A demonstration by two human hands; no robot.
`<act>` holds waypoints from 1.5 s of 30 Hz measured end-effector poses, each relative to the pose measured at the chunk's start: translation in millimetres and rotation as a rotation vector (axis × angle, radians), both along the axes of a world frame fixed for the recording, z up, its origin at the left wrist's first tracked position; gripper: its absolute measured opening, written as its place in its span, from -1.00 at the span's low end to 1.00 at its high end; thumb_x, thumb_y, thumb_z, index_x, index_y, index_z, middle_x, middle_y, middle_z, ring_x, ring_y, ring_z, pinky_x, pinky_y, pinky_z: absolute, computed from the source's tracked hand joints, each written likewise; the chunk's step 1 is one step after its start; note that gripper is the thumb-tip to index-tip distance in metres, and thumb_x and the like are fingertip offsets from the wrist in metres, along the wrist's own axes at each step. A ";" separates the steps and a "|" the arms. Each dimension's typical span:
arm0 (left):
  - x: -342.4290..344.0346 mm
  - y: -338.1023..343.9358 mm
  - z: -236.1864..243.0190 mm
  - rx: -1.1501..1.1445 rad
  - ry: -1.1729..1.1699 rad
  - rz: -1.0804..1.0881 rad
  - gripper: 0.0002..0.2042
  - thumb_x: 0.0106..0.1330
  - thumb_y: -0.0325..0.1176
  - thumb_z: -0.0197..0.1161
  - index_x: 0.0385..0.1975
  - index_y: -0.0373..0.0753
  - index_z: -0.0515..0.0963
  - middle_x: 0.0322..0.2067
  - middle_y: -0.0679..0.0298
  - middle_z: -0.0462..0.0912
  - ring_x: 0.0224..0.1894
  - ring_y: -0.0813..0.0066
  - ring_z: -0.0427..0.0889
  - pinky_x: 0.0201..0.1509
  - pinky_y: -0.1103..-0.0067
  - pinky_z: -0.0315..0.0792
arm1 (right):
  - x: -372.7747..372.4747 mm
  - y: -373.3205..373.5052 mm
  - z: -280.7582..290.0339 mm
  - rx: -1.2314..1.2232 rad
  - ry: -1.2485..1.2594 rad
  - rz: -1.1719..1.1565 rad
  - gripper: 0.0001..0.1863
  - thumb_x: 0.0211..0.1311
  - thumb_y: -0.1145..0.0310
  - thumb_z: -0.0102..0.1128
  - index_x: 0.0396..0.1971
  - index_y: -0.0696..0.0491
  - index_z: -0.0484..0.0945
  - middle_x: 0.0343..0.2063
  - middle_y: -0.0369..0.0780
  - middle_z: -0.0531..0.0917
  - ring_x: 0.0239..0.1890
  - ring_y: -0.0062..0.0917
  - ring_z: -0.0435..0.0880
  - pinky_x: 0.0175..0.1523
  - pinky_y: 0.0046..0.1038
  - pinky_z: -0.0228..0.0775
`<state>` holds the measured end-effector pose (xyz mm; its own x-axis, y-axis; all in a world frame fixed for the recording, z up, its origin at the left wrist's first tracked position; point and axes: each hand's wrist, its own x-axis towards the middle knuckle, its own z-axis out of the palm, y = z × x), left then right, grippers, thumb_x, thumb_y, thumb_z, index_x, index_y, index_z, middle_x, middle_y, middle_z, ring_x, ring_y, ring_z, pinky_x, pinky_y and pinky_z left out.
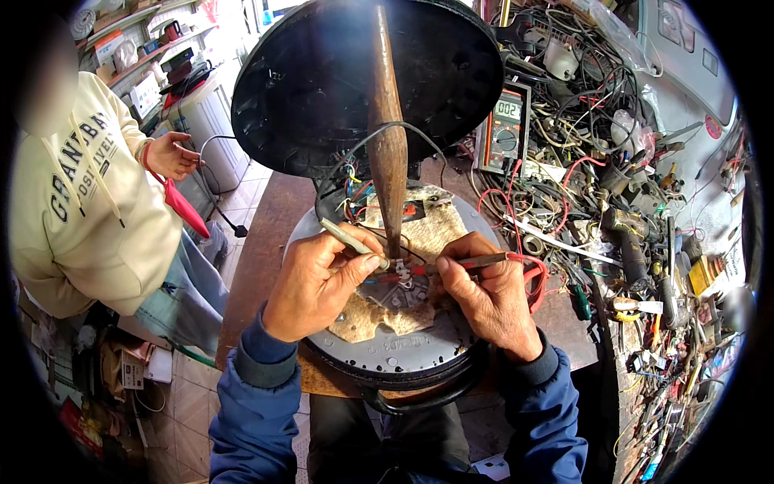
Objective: The person repairs an electronic device by soldering wires to a central component on a circular base. They use a soldering iron to heat connections and pliers to manipulate the wires, working in a cluttered workshop environment.
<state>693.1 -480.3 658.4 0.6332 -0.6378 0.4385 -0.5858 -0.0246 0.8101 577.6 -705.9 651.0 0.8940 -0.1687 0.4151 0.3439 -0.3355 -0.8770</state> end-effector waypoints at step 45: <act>21.2 -23.0 29.7 0.627 -0.284 0.127 -0.80 0.23 -0.37 0.50 -0.22 -0.31 0.75 -0.43 0.09 0.67 -0.40 0.14 0.68 -0.27 0.34 0.51 | 56.2 -43.7 13.1 -0.323 0.001 0.441 -0.85 0.29 0.59 0.37 -0.16 0.18 0.76 -0.26 -0.09 0.81 -0.18 -0.28 0.82 -0.01 -0.35 0.61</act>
<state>714.3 -503.3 688.1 0.6350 -0.7533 0.1712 -0.7343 -0.5198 0.4366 633.7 -749.6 664.1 0.8516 0.3585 0.3825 0.5120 -0.4121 -0.7537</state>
